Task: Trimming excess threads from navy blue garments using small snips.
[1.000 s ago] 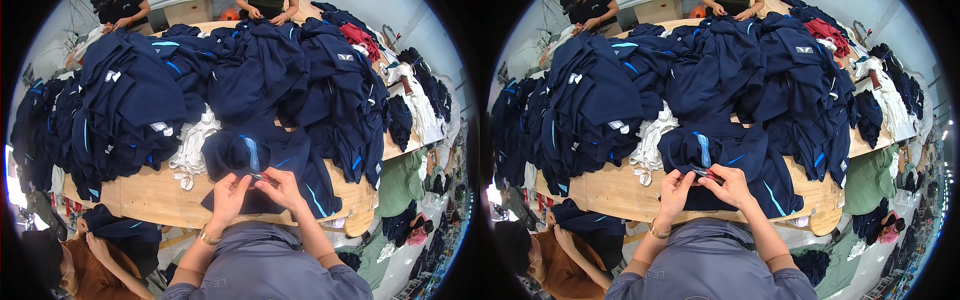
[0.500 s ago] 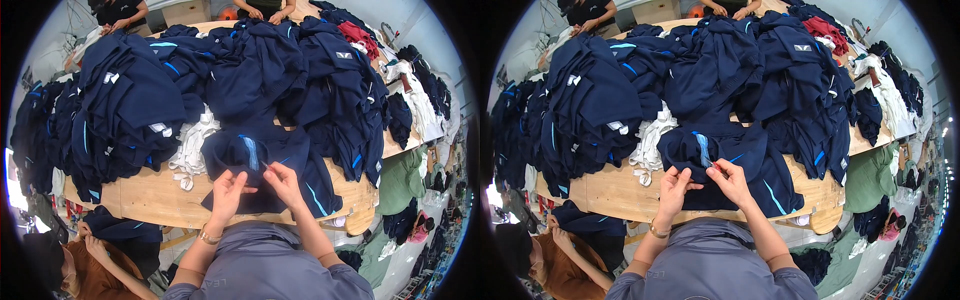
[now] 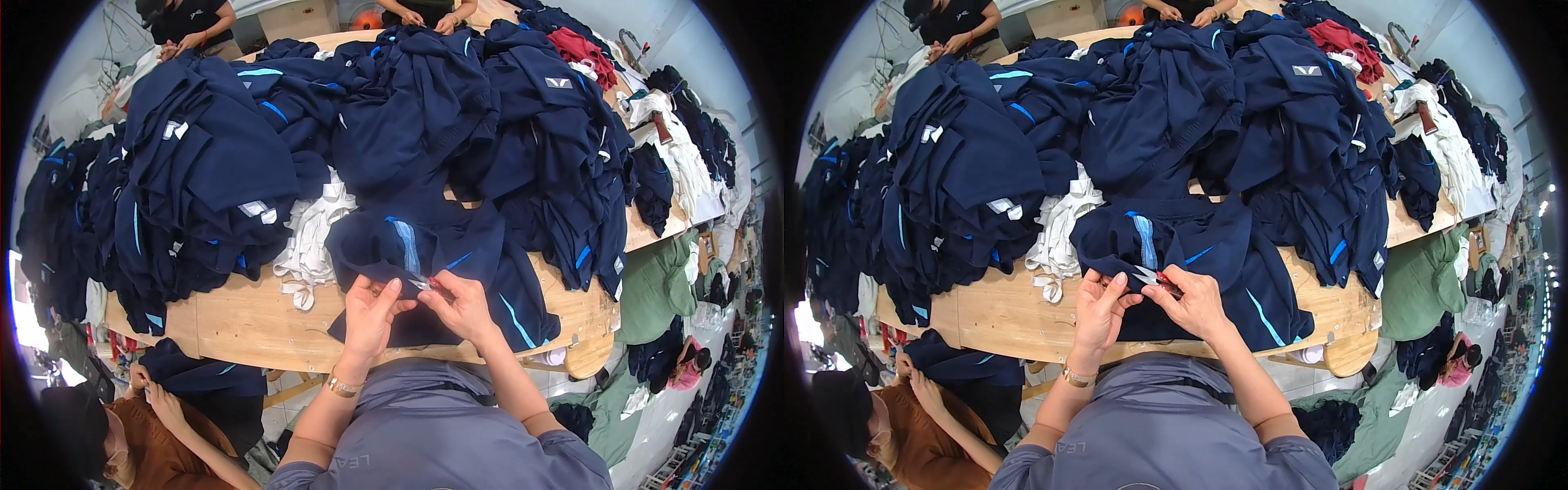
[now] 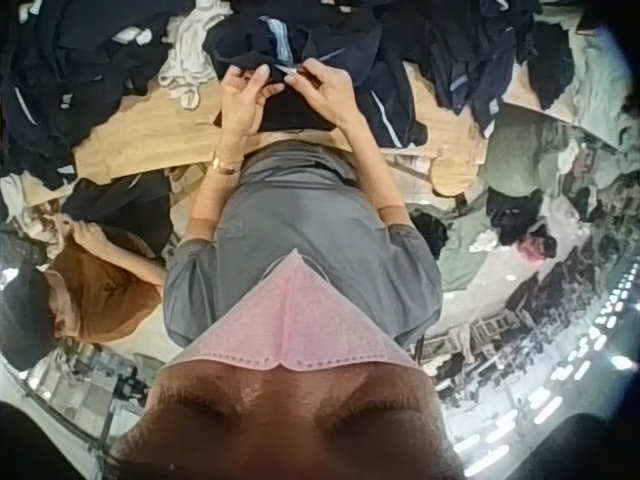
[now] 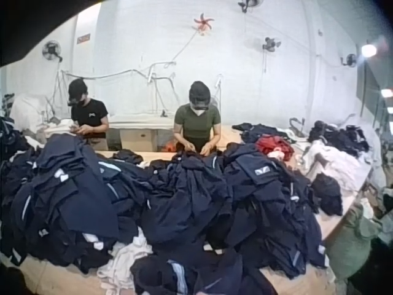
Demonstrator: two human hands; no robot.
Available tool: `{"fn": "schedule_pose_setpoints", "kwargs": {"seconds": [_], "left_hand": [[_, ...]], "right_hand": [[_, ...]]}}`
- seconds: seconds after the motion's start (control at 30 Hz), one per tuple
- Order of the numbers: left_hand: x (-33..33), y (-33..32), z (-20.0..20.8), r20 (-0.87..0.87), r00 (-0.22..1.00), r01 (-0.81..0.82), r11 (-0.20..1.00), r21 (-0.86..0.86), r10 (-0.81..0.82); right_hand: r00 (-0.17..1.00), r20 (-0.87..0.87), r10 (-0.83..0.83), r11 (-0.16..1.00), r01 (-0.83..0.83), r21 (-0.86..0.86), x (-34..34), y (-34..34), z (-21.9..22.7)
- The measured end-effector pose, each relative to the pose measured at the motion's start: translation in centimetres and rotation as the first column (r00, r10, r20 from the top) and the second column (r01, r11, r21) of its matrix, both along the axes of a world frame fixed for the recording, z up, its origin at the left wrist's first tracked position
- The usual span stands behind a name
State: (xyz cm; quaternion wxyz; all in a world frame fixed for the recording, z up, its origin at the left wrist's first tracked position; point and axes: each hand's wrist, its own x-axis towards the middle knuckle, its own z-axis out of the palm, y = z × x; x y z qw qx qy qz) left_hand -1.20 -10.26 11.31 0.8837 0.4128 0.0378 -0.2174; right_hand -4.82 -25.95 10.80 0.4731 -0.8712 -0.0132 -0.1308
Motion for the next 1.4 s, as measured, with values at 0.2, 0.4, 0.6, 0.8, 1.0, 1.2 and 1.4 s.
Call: {"fn": "schedule_pose_setpoints", "kwargs": {"seconds": [0.2,0.4,0.6,0.8,1.0,1.2,1.4], "left_hand": [[-0.16,-0.08,-0.27,0.088,0.996,-0.014,0.998,0.058,0.009],[-0.31,-0.26,-0.59,0.146,0.989,-0.021,0.995,0.103,0.005],[-0.41,-0.37,-0.49,0.161,0.987,-0.015,0.995,0.103,-0.002],[-0.35,-0.43,-0.42,0.14,0.99,-0.025,0.997,0.076,0.014],[-0.32,-0.43,-0.46,0.165,0.986,-0.021,0.995,0.099,0.004],[-0.36,-0.36,-0.59,0.219,0.976,-0.019,0.985,0.171,-0.019],[-0.35,-0.18,-0.84,0.117,0.993,0.002,0.996,0.091,-0.013]], "right_hand": [[1.0,0.014,-0.002,0.998,0.003,-0.059,0.19,0.13,0.25],[0.999,0.048,-0.008,0.998,0.011,-0.061,0.29,0.39,0.15],[0.998,0.059,-0.014,0.999,0.017,-0.046,0.4,0.6,0.14],[1.0,-0.001,-0.021,0.996,0.021,0.085,0.23,0.55,-0.37],[1.0,-0.003,-0.011,0.999,0.011,0.047,0.19,0.47,-0.19],[1.0,-0.018,0.004,1.0,-0.004,0.006,0.21,0.29,0.37],[0.999,0.036,-0.015,1.0,0.016,-0.016,0.24,0.5,0.25]]}}
